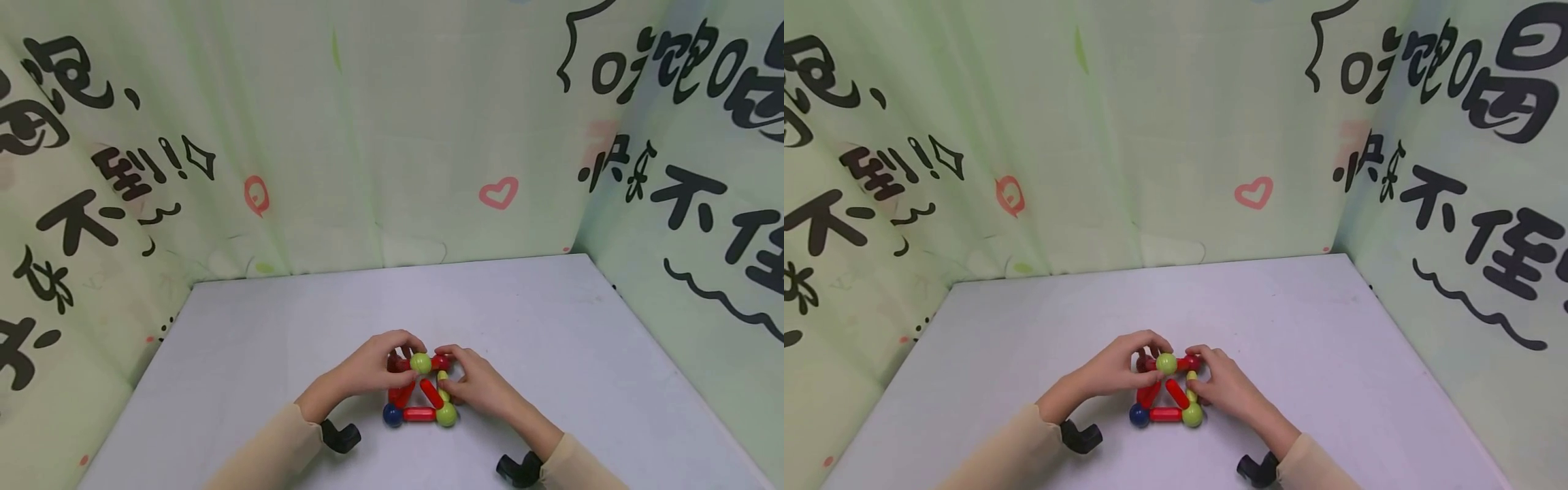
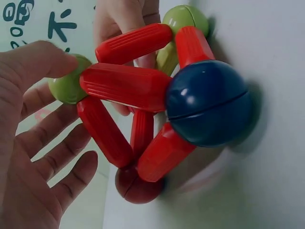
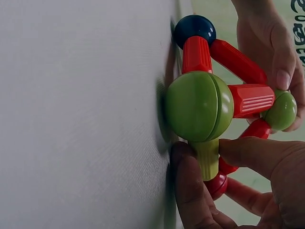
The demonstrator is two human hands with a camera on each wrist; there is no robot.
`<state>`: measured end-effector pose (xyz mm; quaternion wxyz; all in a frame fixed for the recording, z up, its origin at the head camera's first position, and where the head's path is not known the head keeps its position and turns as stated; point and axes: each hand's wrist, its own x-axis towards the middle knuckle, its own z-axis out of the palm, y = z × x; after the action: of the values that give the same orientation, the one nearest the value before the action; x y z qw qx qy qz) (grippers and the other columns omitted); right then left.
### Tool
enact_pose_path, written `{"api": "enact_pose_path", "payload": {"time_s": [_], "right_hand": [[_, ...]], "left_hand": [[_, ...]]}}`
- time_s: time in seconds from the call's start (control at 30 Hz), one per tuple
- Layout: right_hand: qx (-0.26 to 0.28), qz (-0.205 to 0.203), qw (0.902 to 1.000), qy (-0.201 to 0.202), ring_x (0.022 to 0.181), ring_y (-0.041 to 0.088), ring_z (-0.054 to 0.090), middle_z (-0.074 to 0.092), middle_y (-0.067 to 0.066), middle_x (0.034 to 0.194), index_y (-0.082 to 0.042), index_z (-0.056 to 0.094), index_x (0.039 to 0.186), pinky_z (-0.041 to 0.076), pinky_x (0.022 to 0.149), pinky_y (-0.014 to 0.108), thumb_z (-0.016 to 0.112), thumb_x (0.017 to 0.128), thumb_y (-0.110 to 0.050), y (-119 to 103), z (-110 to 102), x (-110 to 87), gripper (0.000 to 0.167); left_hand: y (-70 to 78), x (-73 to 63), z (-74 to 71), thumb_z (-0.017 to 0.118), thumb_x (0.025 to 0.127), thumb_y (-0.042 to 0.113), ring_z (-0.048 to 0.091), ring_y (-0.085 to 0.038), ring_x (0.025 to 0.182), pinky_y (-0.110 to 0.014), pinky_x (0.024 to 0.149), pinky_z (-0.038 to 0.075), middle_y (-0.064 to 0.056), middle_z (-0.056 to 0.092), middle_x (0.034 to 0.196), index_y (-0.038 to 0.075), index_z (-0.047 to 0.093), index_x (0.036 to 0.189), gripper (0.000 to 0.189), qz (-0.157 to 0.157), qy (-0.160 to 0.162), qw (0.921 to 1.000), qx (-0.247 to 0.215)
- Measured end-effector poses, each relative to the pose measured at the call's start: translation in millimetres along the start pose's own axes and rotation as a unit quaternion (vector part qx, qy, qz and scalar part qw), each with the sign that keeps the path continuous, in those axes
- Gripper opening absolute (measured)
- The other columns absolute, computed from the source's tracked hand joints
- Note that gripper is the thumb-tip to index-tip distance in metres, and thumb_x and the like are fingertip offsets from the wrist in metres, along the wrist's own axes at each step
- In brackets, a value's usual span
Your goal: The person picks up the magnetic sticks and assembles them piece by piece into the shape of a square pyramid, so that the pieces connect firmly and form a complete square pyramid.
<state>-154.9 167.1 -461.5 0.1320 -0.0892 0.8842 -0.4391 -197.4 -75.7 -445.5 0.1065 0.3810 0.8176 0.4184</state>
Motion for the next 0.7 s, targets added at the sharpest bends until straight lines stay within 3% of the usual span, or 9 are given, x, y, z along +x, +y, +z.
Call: {"api": "enact_pose_path", "payload": {"time_s": [0.13,0.23,0.33,0.43,0.5,0.57,0.7], "right_hand": [[-0.014,0.000,0.9999,0.010,0.065,0.015,0.063,0.057,0.018,0.124,-0.009,0.056,0.140,0.057,0.063,0.028,0.078,0.091,-0.012,-1,0,-1.6,0.054],[-0.067,-0.009,0.9964,0.052,0.076,0.015,0.062,0.057,0.015,0.127,-0.013,0.059,0.138,0.059,0.071,0.032,0.079,0.090,-0.015,-3,0,-5.3,0.052],[-0.109,-0.035,0.9895,0.089,0.075,0.013,0.058,0.061,0.007,0.118,-0.018,0.065,0.124,0.055,0.069,0.029,0.079,0.090,-0.019,-7,-2,-10.4,0.037],[-0.096,-0.080,0.9903,0.059,0.061,0.011,0.052,0.062,-0.003,0.100,-0.020,0.064,0.113,0.048,0.059,0.025,0.079,0.091,-0.025,-10,-4,-14.7,0.027],[-0.077,-0.107,0.9911,0.018,0.057,0.010,0.053,0.065,-0.006,0.095,-0.019,0.060,0.115,0.046,0.055,0.023,0.080,0.090,-0.030,-12,-4,-15.8,0.034],[-0.059,-0.123,0.9907,-0.009,0.056,0.009,0.055,0.067,-0.004,0.096,-0.016,0.053,0.125,0.048,0.055,0.023,0.081,0.090,-0.030,-12,-1,-16.3,0.047],[-0.050,-0.131,0.9901,-0.004,0.055,0.008,0.058,0.069,-0.001,0.096,-0.016,0.041,0.146,0.051,0.056,0.024,0.080,0.090,-0.020,-13,6,-16.0,0.069]], "left_hand": [[-1.7,-5.1,4.2,0.073,0.091,0.012,0.061,-0.025,0.104,-0.031,0.085,0.059,0.004,0.065,0.116,0.018,0.062,0.124,0.035,0.007,-0.010,0.9999,-0.010],[-2.9,-7.6,6.2,0.074,0.091,0.013,0.058,-0.024,0.106,-0.032,0.085,0.058,0.007,0.064,0.118,0.020,0.062,0.127,0.039,0.006,-0.015,0.9998,-0.008],[-3.9,-9.7,7.2,0.075,0.090,0.014,0.058,-0.024,0.105,-0.032,0.084,0.057,0.009,0.064,0.118,0.022,0.062,0.130,0.042,0.009,-0.015,0.9998,-0.001],[-3.8,-11.5,6.3,0.075,0.092,0.013,0.058,-0.025,0.104,-0.034,0.084,0.056,0.008,0.065,0.118,0.022,0.062,0.132,0.043,0.017,-0.011,0.9998,0.003],[-3.9,-12.7,5.7,0.076,0.092,0.013,0.057,-0.025,0.105,-0.034,0.085,0.056,0.006,0.064,0.119,0.021,0.061,0.135,0.046,0.020,-0.009,0.9997,0.006],[-3.5,-13.9,5.6,0.077,0.092,0.015,0.057,-0.024,0.103,-0.032,0.085,0.056,0.004,0.062,0.122,0.020,0.059,0.138,0.050,0.019,-0.004,0.9998,0.008],[-1.0,-17.5,8.7,0.078,0.091,0.015,0.061,-0.018,0.092,-0.028,0.079,0.057,0.002,0.058,0.123,0.019,0.057,0.141,0.054,0.001,0.002,1.0000,0.003]]}}
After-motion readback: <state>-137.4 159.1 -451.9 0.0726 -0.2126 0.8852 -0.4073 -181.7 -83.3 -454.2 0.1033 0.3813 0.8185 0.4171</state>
